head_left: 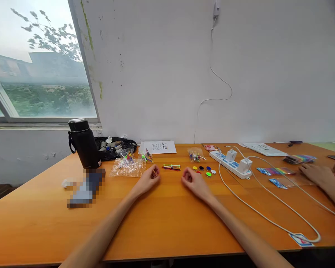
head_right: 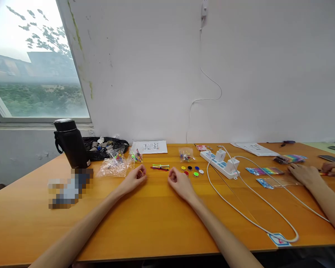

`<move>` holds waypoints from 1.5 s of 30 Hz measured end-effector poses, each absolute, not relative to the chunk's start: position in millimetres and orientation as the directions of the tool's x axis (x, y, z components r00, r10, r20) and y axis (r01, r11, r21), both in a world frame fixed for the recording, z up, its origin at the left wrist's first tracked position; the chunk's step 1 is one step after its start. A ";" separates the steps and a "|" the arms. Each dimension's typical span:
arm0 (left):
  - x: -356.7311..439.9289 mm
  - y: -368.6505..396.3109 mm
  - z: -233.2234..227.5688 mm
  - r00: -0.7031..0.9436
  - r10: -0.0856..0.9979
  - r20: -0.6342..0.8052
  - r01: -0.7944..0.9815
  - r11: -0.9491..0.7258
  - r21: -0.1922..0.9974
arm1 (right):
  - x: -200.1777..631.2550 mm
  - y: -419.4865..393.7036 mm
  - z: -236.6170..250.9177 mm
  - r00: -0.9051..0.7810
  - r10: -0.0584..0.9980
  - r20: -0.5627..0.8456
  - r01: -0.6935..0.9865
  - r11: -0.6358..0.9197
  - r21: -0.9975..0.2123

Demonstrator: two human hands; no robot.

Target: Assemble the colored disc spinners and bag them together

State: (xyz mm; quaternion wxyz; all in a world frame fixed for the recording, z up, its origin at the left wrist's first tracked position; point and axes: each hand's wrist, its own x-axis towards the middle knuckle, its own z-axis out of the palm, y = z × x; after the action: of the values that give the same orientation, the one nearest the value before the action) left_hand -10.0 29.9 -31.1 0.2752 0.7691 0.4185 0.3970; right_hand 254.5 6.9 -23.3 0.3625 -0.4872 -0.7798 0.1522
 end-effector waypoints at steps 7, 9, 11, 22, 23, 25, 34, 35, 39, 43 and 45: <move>-12.4 31.3 -39.7 0.379 0.849 0.368 0.497 -0.522 0.693 | 230.8 8.3 -24.3 -0.375 0.840 0.391 0.798 0.507 -0.324; -12.2 30.2 -38.8 0.383 0.845 0.372 0.506 -0.529 0.681 | 231.4 7.5 -23.4 -0.380 0.844 0.379 0.811 0.501 -0.302; -12.2 28.6 -37.0 0.392 0.841 0.374 0.507 -0.536 0.675 | 232.7 5.3 -23.9 -0.400 0.832 0.385 0.807 0.518 -0.282; -13.5 28.0 -35.3 0.404 0.835 0.373 0.513 -0.545 0.664 | 232.7 -1.1 -22.6 -0.432 0.839 0.330 0.817 0.519 -0.251; -13.3 27.6 -35.0 0.404 0.834 0.377 0.512 -0.547 0.662 | 232.7 -1.1 -22.3 -0.429 0.840 0.331 0.819 0.517 -0.250; -12.9 27.0 -34.5 0.403 0.831 0.384 0.510 -0.553 0.660 | 232.9 -1.1 -22.2 -0.428 0.839 0.336 0.817 0.518 -0.254; -13.5 27.4 -34.0 0.407 0.828 0.386 0.504 -0.556 0.661 | 233.7 0.8 -24.9 -0.420 0.838 0.348 0.817 0.516 -0.255; -13.6 27.3 -33.9 0.407 0.829 0.385 0.504 -0.555 0.661 | 233.7 0.9 -25.0 -0.419 0.840 0.345 0.819 0.514 -0.255; -13.5 27.2 -34.0 0.404 0.830 0.385 0.505 -0.553 0.663 | 233.5 0.4 -24.2 -0.422 0.840 0.342 0.818 0.516 -0.256; -12.9 27.2 -34.3 0.403 0.830 0.385 0.501 -0.552 0.666 | 232.9 -1.2 -22.8 -0.423 0.838 0.346 0.816 0.518 -0.257; -12.6 26.6 -34.0 0.402 0.830 0.387 0.497 -0.553 0.669 | 233.5 -1.2 -22.6 -0.418 0.843 0.339 0.817 0.512 -0.264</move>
State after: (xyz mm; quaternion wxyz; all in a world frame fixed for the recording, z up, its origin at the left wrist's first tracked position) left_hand -12.6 26.6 -34.0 0.2319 0.8046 0.4121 0.3591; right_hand 233.5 -1.2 -22.6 0.2184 -0.4931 -0.8416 0.0290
